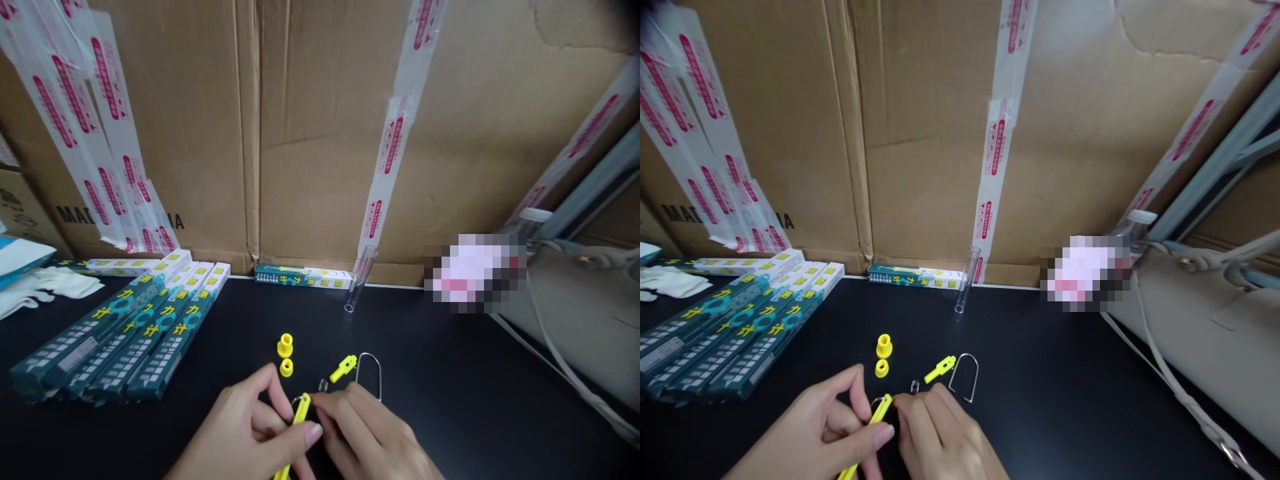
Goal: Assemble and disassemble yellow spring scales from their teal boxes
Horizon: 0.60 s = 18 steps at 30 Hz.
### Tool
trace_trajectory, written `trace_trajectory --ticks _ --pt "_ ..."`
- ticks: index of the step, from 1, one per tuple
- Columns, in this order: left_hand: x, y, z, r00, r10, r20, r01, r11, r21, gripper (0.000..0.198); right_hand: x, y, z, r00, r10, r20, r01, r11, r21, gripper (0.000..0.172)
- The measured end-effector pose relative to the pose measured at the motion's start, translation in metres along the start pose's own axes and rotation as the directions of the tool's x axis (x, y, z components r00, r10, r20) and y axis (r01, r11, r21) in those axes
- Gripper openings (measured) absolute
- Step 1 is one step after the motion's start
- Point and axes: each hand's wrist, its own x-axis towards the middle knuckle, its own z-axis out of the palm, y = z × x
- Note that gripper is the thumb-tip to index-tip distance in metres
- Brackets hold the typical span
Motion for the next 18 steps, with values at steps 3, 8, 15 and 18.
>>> trace_trajectory --ticks 3,8,15,18 --pt "0.003 -0.005 -0.001 0.999 -0.049 -0.013 0.048 0.998 -0.026 0.054 0.003 0.001 0.002 1.000 0.018 -0.009 -0.018 1.000 0.007 0.022" --pt "0.003 0.001 -0.004 0.994 -0.087 0.066 0.093 0.991 -0.093 0.072 0.008 -0.001 0.002 0.992 -0.072 0.099 0.090 0.978 -0.187 0.034" --pt "0.000 0.014 -0.004 0.985 -0.119 0.121 0.120 0.993 -0.001 0.056 0.010 -0.002 0.002 0.970 -0.169 0.177 0.222 0.913 -0.342 0.040" --pt "0.000 0.015 -0.002 0.983 -0.141 0.113 0.141 0.990 0.013 0.046 0.005 -0.003 0.005 0.974 -0.130 0.185 0.182 0.936 -0.301 0.028"
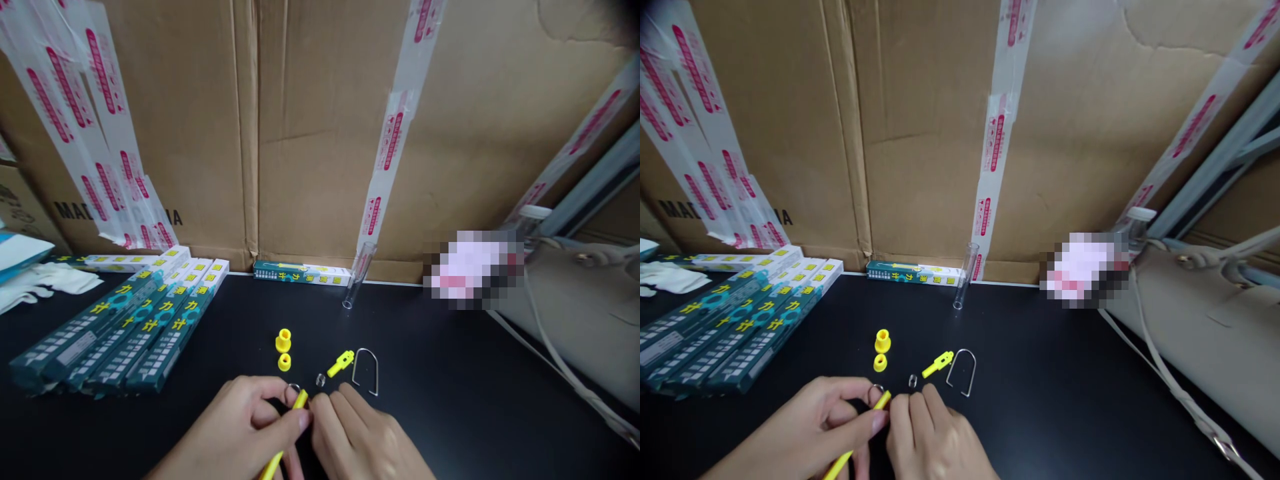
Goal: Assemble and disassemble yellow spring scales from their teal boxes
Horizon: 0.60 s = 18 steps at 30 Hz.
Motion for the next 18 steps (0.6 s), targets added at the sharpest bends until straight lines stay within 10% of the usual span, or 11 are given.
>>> trace_trajectory --ticks 18 --pt "-0.015 0.022 0.003 1.000 0.000 -0.017 0.002 0.989 0.147 0.044 -0.004 -0.002 -0.005 0.998 0.049 -0.030 -0.048 0.998 0.049 0.034"
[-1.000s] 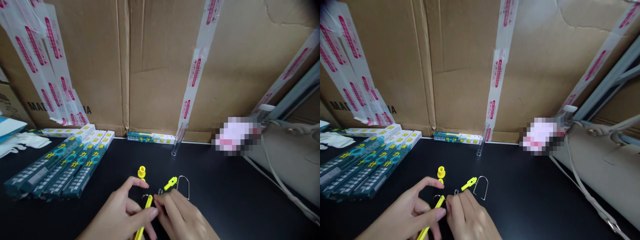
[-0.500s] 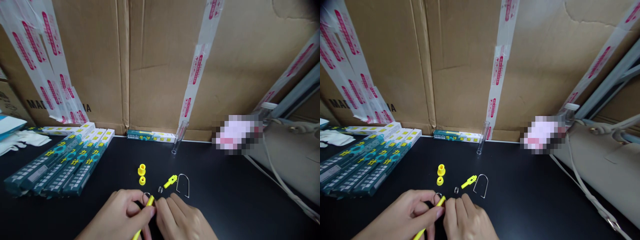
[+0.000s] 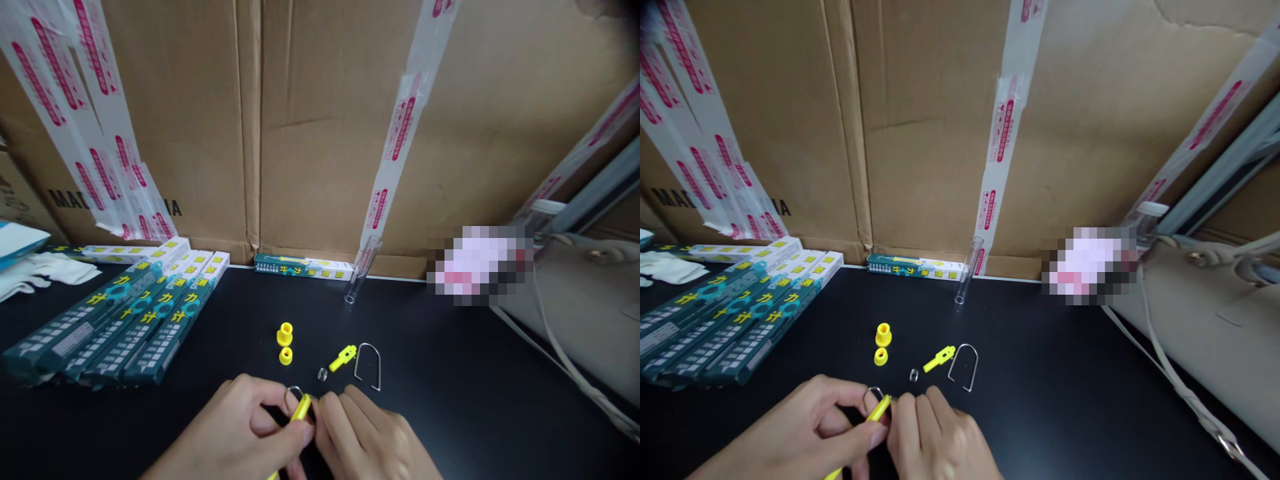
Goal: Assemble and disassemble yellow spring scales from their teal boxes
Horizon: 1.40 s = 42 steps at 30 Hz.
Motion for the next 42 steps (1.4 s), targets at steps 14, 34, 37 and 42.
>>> trace_trajectory --ticks 14,34,37,42 --pt "0.003 -0.007 -0.004 0.995 -0.087 0.045 0.088 0.995 -0.040 0.042 -0.004 0.004 0.006 0.969 0.233 0.084 -0.248 0.906 0.343 0.032" --pt "0.002 -0.003 -0.005 0.975 -0.167 0.145 0.193 0.964 -0.184 0.073 0.005 -0.008 0.001 0.678 0.560 0.476 -0.683 0.241 0.689 0.039" --pt "0.008 -0.009 -0.002 0.983 -0.155 0.097 0.172 0.963 -0.209 0.071 0.003 -0.001 0.001 0.803 0.487 0.344 -0.567 0.448 0.691 0.024" --pt "0.012 -0.023 -0.002 0.997 -0.071 0.033 0.074 0.991 -0.111 0.054 -0.003 0.009 0.004 0.962 0.272 0.027 -0.251 0.837 0.487 0.016"
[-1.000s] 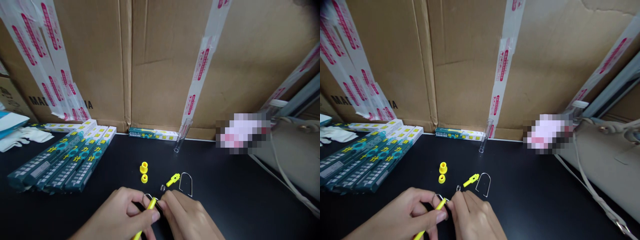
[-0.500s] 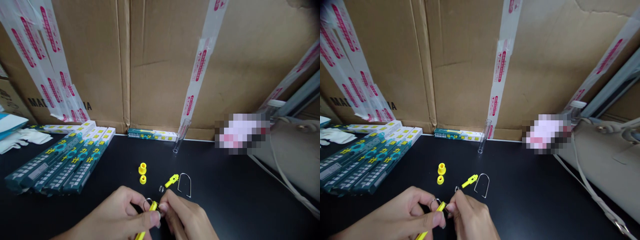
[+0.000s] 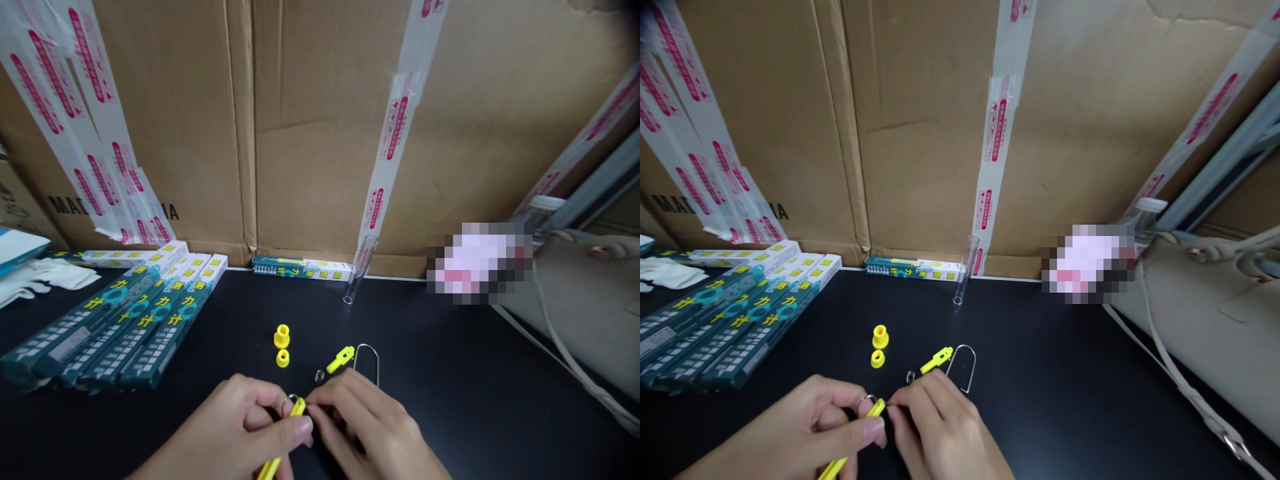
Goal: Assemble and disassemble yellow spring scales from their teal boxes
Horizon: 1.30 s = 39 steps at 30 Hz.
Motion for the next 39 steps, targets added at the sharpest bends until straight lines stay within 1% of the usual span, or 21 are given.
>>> trace_trajectory --ticks 2,3,5,7,9,11,13,16,18,20,23,25,28,30,31,33,35,37,39 --pt "-0.002 0.001 -0.001 0.999 0.045 -0.008 -0.044 0.995 0.088 0.050 -0.002 0.000 0.001 0.999 -0.039 0.024 0.041 0.997 -0.059 0.018" --pt "-0.004 0.004 -0.001 0.999 0.043 -0.009 -0.041 0.993 0.110 0.049 -0.003 -0.001 0.002 0.998 -0.045 0.034 0.047 0.996 -0.073 0.019" --pt "-0.007 0.010 -0.001 1.000 -0.003 -0.011 0.004 0.995 0.100 0.049 -0.004 -0.002 0.002 0.999 -0.031 0.037 0.032 0.998 -0.048 0.019" --pt "-0.010 0.016 0.000 0.998 -0.066 -0.010 0.067 0.996 0.054 0.047 -0.003 -0.003 0.002 0.999 0.020 0.040 -0.021 0.999 0.032 0.018" --pt "-0.013 0.020 0.001 0.993 -0.120 -0.010 0.120 0.993 0.013 0.044 0.001 -0.005 -0.001 0.993 0.085 0.080 -0.097 0.984 0.150 0.015" --pt "-0.014 0.020 0.002 0.989 -0.148 -0.016 0.148 0.989 -0.004 0.043 0.007 -0.007 -0.006 0.985 0.097 0.144 -0.134 0.952 0.275 0.024" --pt "-0.013 0.019 0.003 0.987 -0.161 -0.016 0.161 0.987 -0.010 0.042 0.013 -0.009 -0.012 0.983 0.064 0.171 -0.124 0.922 0.367 0.033" --pt "-0.009 0.014 0.004 0.989 -0.149 0.006 0.149 0.989 0.006 0.039 0.018 -0.013 -0.017 0.990 0.036 0.138 -0.095 0.888 0.449 0.032" --pt "-0.005 0.009 0.004 0.995 -0.097 0.003 0.097 0.994 0.045 0.039 0.018 -0.013 -0.018 0.991 0.051 0.120 -0.105 0.861 0.498 0.027" --pt "0.000 0.003 0.004 0.999 -0.042 -0.018 0.044 0.995 0.087 0.039 0.017 -0.012 -0.016 0.991 0.063 0.115 -0.114 0.843 0.525 0.018" --pt "0.005 -0.005 0.004 0.998 -0.025 -0.062 0.030 0.996 0.081 0.036 0.014 -0.010 -0.010 0.993 0.064 0.100 -0.107 0.854 0.509 0.007" --pt "0.007 -0.008 0.004 0.997 -0.043 -0.064 0.046 0.998 0.037 0.037 0.012 -0.008 -0.006 0.998 0.025 0.061 -0.050 0.885 0.463 0.005" --pt "0.008 -0.010 0.002 0.998 -0.068 -0.014 0.068 0.998 -0.017 0.044 0.009 -0.006 -0.002 0.996 -0.092 -0.022 0.094 0.934 0.345 0.010" --pt "0.009 -0.012 0.002 0.998 -0.070 -0.001 0.070 0.997 -0.013 0.047 0.008 -0.007 -0.003 0.990 -0.113 -0.086 0.131 0.957 0.258 0.014" --pt "0.010 -0.014 0.002 0.998 -0.061 -0.009 0.061 0.998 -0.008 0.046 0.008 -0.008 -0.004 0.990 -0.092 -0.110 0.116 0.966 0.230 0.016" --pt "0.010 -0.016 0.003 0.999 -0.033 -0.034 0.033 0.999 -0.011 0.044 0.010 -0.010 -0.007 0.993 -0.011 -0.119 0.037 0.976 0.215 0.023" --pt "0.010 -0.018 0.005 0.999 -0.001 -0.042 0.001 1.000 -0.010 0.044 0.012 -0.012 -0.011 0.996 0.065 -0.068 -0.047 0.971 0.236 0.029" --pt "0.010 -0.018 0.006 0.999 0.020 -0.039 -0.019 1.000 0.021 0.047 0.014 -0.014 -0.014 0.996 0.089 -0.006 -0.085 0.964 0.252 0.033" --pt "0.011 -0.018 0.007 0.998 0.035 -0.048 -0.033 0.998 0.052 0.052 0.014 -0.013 -0.015 0.995 0.099 0.032 -0.104 0.958 0.267 0.034"
